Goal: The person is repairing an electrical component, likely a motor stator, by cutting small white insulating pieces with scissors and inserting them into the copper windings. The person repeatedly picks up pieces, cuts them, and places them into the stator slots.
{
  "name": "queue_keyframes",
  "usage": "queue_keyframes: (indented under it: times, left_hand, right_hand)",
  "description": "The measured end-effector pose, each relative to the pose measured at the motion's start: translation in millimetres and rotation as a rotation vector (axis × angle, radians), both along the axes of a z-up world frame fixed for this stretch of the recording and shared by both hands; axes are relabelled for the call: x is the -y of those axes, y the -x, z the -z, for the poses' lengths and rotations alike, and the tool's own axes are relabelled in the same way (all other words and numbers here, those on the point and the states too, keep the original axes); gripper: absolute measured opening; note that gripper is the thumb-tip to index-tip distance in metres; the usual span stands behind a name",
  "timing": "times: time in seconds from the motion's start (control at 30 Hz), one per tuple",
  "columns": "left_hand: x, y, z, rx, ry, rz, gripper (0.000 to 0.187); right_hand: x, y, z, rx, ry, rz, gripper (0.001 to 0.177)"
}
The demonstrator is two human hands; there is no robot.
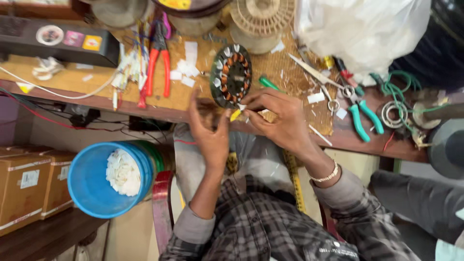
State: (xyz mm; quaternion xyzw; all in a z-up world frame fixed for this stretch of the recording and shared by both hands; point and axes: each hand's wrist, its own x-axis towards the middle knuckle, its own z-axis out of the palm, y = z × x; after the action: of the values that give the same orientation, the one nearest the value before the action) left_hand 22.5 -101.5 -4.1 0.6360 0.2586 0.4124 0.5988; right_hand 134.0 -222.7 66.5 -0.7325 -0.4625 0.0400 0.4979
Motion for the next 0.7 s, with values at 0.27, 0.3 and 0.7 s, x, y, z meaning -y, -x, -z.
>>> queue_keyframes:
  times: [0.27,0.3,0.7]
  left_hand:
    - [-15,-19,-17,-0.154,-0.194,-0.055,0.048]
    - [-23,-17,-20,-0.169,-0.21,0.006,0.048]
    - [-63,-21,-36,-0.154,-0.145,0.243,0.049]
  right_hand:
    - [-64,-23,-8,0.03,0.084,-0.079,0.018]
    - [-66,-24,-9,0.047,0.06,-0.079,0.019]
    - [-72,-12,-39,0.209,-0.017,-0.011,0.019]
